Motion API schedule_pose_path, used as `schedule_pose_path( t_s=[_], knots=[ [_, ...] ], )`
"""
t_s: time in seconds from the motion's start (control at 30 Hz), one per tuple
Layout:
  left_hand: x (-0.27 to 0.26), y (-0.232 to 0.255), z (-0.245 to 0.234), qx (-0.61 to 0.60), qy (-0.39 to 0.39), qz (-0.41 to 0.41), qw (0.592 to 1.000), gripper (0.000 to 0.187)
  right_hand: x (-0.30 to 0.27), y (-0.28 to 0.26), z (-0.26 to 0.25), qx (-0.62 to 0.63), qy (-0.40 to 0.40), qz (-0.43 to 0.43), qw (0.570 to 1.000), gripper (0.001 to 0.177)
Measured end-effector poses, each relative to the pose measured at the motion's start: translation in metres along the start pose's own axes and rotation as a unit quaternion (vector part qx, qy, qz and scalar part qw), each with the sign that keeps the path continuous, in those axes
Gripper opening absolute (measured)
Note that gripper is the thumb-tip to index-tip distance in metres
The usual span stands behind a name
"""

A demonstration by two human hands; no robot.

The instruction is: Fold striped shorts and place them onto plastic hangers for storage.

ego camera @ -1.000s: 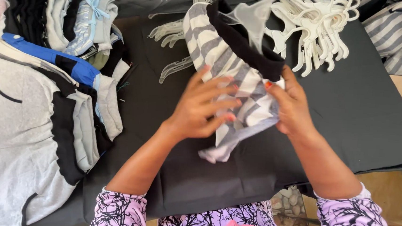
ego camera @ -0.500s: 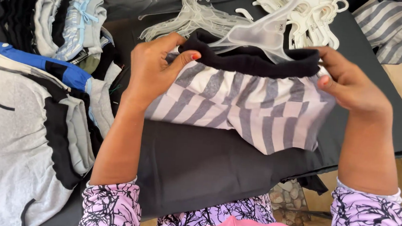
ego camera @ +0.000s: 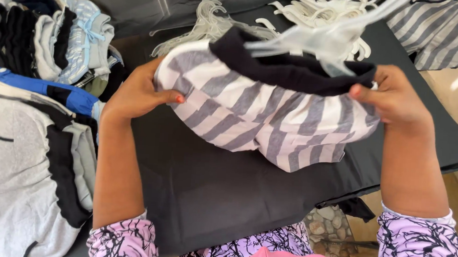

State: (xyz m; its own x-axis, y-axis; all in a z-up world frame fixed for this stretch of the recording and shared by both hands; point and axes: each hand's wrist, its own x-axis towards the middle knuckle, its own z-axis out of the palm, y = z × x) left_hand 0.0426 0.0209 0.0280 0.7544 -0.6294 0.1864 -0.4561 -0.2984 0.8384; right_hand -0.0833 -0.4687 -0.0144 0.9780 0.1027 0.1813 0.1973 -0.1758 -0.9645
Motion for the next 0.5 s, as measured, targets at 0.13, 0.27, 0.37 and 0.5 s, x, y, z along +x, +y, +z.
schedule_pose_path(
  t_s=[0.13, 0.27, 0.37, 0.5],
  knots=[
    [0.002, -0.032, 0.012, -0.058, 0.038, -0.061, 0.996, 0.043, -0.003, -0.01, -0.01, 0.025, 0.09, 0.024, 0.995, 0.044],
    [0.016, -0.026, 0.031, 0.018, 0.113, 0.02, 0.993, 0.063, 0.008, -0.018, -0.01, 0.06, 0.154, 0.047, 0.985, 0.051],
    [0.029, -0.035, 0.058, 0.092, 0.164, 0.121, 0.975, 0.102, 0.012, -0.012, -0.019, 0.11, 0.201, 0.01, 0.973, 0.057],
    [0.05, -0.024, 0.114, 0.106, 0.188, 0.173, 0.961, 0.111, 0.031, -0.052, -0.009, 0.184, 0.328, -0.007, 0.927, 0.05]
  ],
)
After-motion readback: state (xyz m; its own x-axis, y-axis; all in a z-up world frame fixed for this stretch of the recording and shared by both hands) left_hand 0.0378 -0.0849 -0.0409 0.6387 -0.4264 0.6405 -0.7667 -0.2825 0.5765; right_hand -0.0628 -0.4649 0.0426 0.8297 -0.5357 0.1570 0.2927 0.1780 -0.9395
